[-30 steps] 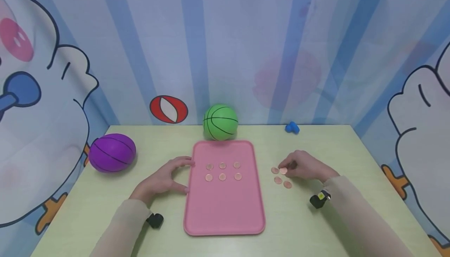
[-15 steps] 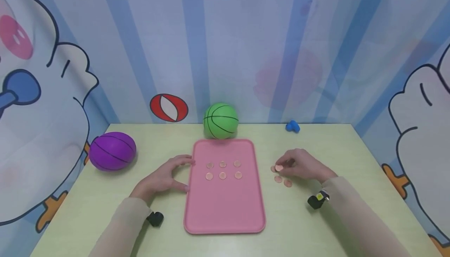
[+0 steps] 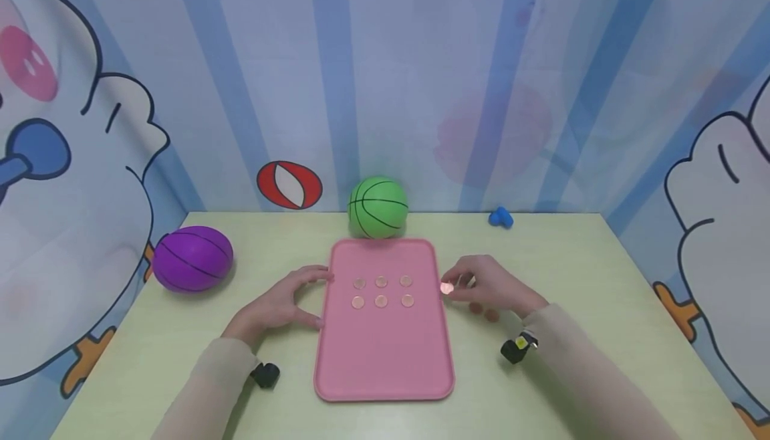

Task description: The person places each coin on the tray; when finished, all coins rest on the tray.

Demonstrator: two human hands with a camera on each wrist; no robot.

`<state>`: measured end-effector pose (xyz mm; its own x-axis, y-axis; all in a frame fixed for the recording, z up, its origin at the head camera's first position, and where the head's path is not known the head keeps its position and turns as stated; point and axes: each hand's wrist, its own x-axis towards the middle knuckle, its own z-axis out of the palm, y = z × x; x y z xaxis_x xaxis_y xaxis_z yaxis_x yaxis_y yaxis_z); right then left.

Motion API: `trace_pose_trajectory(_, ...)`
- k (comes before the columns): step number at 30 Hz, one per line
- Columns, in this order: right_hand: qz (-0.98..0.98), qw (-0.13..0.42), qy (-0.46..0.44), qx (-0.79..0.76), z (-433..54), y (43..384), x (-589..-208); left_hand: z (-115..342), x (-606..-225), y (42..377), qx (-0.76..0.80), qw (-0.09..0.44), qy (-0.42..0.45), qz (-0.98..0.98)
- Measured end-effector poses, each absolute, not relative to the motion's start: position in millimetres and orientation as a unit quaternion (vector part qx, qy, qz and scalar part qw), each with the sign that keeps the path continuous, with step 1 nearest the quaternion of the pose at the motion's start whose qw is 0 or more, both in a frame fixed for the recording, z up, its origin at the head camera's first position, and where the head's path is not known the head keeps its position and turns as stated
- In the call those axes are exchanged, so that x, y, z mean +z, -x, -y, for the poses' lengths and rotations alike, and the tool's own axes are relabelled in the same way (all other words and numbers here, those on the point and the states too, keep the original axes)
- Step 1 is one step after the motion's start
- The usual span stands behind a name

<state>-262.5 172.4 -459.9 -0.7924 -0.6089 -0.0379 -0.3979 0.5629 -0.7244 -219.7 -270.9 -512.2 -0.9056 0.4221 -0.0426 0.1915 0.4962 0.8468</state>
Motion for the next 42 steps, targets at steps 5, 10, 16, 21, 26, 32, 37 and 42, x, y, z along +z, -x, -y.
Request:
trace_pose_trajectory(5,-0.863,0.135,0.316,-0.369,-148.7,260.4,-458.9,272.0,-512.8,219.5,0.467,0.123,-0.175,-0.858)
trace_pose_trajectory(10,-0.852,0.113,0.37,-0.354,-122.3,260.3,-461.7,270.9,-510.7,219.0,0.467,0.12,-0.181,-0.857)
trace_pose_trajectory(16,-0.843,0.11,0.408,-0.332,-90.2,253.2,-464.7,269.2,-509.1,217.6,0.469,0.118,-0.186,-0.855)
trace_pose_trajectory(21,-0.849,0.105,0.42,-0.301,-68.1,245.9,-467.1,269.5,-509.3,217.8,0.47,0.117,-0.185,-0.855)
trace_pose_trajectory(26,-0.859,0.092,0.428,-0.264,-53.7,240.8,-471.4,269.3,-508.9,217.7,0.467,0.118,-0.183,-0.857)
trace_pose_trajectory(32,-0.862,0.094,0.432,-0.25,-41.5,236.1,-475.7,269.5,-507.5,216.8,0.465,0.117,-0.184,-0.858)
trace_pose_trajectory(37,-0.868,0.101,0.425,-0.235,-32.9,231.6,-474.7,268.9,-505.6,216.0,0.47,0.119,-0.183,-0.855)
trace_pose_trajectory(42,-0.872,0.11,0.416,-0.231,-27.1,227.5,-474.2,268.9,-504.8,215.9,0.473,0.118,-0.189,-0.852)
